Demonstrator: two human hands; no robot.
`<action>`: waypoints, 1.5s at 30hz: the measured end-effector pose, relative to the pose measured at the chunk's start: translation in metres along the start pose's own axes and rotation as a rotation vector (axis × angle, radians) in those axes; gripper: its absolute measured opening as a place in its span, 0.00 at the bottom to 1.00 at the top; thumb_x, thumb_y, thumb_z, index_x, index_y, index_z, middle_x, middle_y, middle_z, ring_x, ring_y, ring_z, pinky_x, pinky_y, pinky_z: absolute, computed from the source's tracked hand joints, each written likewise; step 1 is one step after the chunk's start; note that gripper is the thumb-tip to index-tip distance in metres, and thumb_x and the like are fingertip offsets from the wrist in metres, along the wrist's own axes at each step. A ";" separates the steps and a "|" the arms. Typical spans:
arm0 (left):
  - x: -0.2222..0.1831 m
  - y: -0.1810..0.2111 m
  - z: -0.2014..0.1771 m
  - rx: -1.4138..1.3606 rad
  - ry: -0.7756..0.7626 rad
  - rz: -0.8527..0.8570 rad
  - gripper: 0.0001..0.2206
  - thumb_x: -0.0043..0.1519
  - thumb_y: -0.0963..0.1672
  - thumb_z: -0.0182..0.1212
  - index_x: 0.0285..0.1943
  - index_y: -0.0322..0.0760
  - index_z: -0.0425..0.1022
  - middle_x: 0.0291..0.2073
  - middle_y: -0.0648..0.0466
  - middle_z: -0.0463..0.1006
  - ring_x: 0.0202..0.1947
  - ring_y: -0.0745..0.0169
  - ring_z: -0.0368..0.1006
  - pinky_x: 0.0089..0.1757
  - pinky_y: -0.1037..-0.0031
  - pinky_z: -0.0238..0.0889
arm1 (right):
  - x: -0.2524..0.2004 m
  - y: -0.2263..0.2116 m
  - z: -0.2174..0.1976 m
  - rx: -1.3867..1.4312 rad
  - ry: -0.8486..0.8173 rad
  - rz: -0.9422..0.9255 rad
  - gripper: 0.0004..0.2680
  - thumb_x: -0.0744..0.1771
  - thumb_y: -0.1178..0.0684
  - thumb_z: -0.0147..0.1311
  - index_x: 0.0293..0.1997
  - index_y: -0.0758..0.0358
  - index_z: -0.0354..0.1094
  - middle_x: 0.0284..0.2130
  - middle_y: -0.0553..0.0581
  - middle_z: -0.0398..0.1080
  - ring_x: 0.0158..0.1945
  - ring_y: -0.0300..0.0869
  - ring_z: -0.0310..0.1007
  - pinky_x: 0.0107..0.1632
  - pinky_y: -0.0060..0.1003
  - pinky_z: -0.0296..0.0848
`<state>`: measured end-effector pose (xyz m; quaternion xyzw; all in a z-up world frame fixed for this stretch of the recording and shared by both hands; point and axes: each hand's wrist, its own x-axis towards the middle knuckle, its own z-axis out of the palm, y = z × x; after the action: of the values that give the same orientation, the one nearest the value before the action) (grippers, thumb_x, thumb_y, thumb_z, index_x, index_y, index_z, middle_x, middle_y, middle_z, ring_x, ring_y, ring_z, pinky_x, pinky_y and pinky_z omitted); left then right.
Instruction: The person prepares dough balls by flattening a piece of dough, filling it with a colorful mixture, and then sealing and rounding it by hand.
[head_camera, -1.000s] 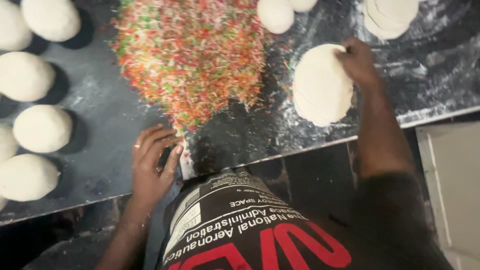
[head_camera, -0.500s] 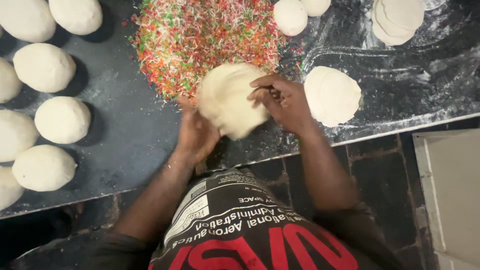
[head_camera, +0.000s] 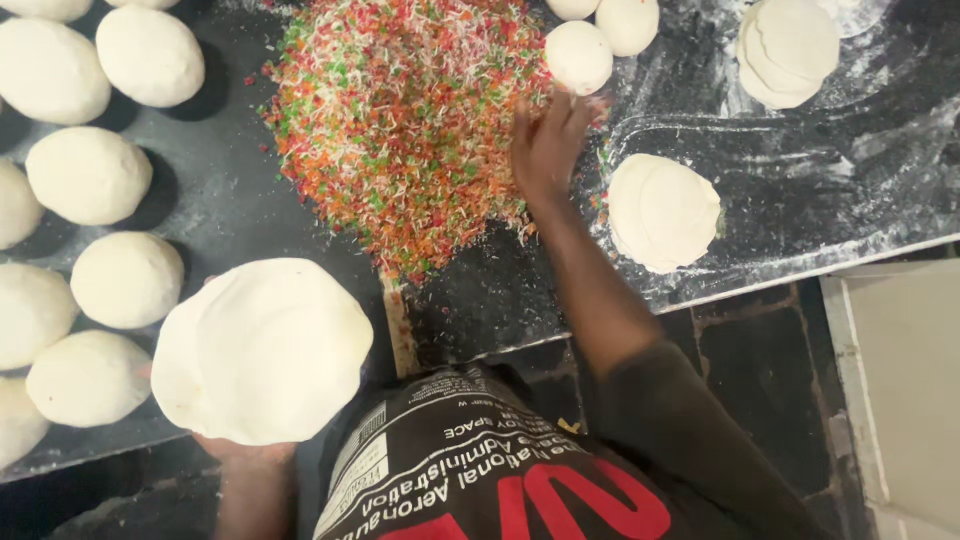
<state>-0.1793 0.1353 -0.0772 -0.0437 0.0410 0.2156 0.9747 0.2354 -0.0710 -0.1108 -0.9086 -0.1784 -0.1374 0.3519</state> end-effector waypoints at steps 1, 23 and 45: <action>-0.004 0.000 -0.001 0.007 0.006 0.009 0.44 0.65 0.66 0.41 0.80 0.35 0.56 0.74 0.42 0.64 0.72 0.39 0.61 0.69 0.42 0.53 | 0.003 0.000 0.012 0.034 0.041 0.095 0.29 0.70 0.30 0.40 0.68 0.70 0.54 0.64 0.80 0.50 0.65 0.63 0.58 0.61 0.52 0.72; 0.034 -0.049 -0.005 0.213 0.030 0.009 0.40 0.67 0.65 0.42 0.76 0.36 0.61 0.67 0.42 0.69 0.66 0.41 0.67 0.64 0.46 0.60 | -0.044 -0.052 -0.019 -0.142 -0.367 -0.678 0.39 0.57 0.30 0.71 0.71 0.49 0.55 0.70 0.71 0.47 0.72 0.69 0.42 0.67 0.73 0.44; 0.100 -0.165 0.000 0.379 -0.037 -0.166 0.36 0.69 0.64 0.42 0.71 0.37 0.65 0.60 0.42 0.74 0.60 0.43 0.73 0.59 0.50 0.68 | 0.015 -0.042 -0.040 0.505 -0.459 -0.486 0.16 0.64 0.52 0.68 0.56 0.60 0.71 0.54 0.63 0.73 0.59 0.56 0.73 0.63 0.49 0.71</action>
<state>-0.0195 0.0281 -0.0758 0.1412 0.0590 0.1236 0.9805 0.2261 -0.0662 -0.0523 -0.7323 -0.4895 0.0377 0.4720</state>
